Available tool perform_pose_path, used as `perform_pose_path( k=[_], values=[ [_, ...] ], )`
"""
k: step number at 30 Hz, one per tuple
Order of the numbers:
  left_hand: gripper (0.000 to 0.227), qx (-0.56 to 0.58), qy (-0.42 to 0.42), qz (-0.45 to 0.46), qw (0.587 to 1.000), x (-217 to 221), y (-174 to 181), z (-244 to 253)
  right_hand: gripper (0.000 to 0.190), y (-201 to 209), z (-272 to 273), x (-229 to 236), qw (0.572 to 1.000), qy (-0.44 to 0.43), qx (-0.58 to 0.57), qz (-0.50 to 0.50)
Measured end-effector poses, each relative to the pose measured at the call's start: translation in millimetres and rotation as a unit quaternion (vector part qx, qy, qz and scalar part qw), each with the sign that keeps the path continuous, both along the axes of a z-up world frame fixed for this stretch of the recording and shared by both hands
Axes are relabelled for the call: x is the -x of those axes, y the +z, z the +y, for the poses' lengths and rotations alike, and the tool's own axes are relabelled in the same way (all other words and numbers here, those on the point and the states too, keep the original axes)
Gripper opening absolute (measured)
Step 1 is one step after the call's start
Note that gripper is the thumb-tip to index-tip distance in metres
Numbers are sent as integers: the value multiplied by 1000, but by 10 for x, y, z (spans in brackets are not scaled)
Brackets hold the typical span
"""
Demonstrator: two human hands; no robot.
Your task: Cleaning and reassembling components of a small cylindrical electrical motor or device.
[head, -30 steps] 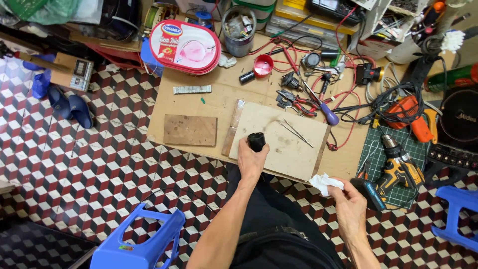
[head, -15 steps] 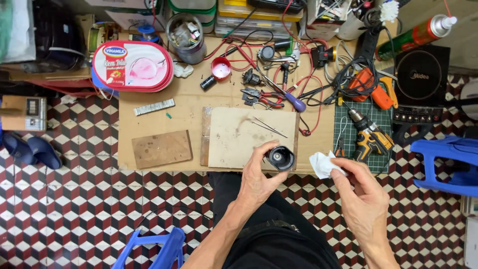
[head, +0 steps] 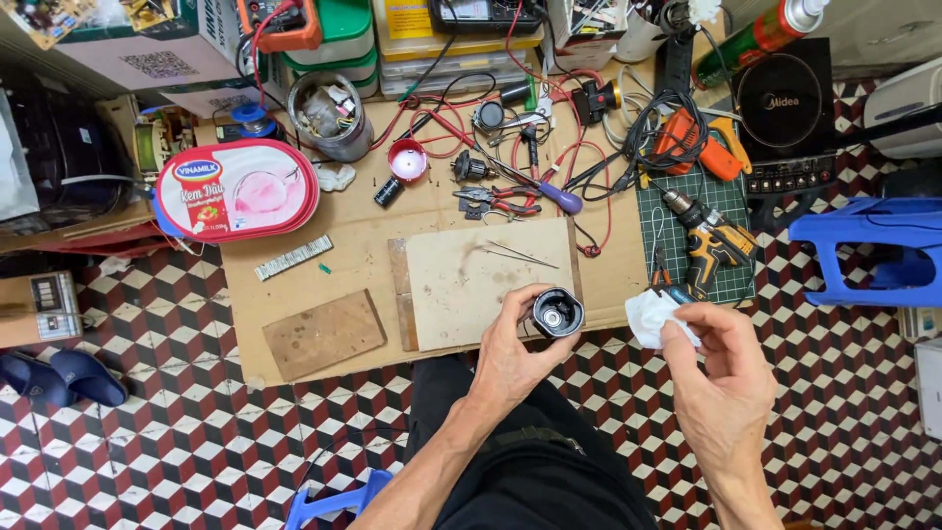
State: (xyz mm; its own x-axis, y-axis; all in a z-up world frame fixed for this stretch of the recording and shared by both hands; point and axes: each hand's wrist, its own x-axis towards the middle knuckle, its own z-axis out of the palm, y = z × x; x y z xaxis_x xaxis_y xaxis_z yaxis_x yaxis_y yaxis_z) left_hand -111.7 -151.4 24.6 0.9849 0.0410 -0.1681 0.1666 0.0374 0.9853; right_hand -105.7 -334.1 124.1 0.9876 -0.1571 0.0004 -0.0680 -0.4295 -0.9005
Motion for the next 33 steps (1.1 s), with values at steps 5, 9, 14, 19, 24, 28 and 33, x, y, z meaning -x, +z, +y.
perform_pose_path(
  k=[5, 9, 14, 19, 24, 28, 33],
  values=[
    [63, 41, 10, 53, 998, -14, 71, 139, 15, 118, 182, -38, 1000, -7, 6, 26],
    [63, -11, 33, 15, 999, 16, 130, 282, 20, 120, 309, -96, 997, -4, -44, 57],
    [60, -43, 80, 1, 996, 82, 81, 431, 29, 139, 502, -227, 995, 45, -29, 87],
    [58, -68, 111, -38, 991, 89, -20, 481, 28, 33, 533, -251, 991, 59, 13, 119],
    [62, -41, 123, 22, 991, 34, 47, 482, 25, 30, 614, -304, 988, 48, -14, 145],
    [63, -92, 147, -8, 985, 33, 8, 446, 26, -60, 562, -321, 987, 53, -26, 150],
    [65, -139, 151, -73, 976, 66, -25, 471, 29, -38, 631, -386, 986, 60, -34, 151]
  ],
)
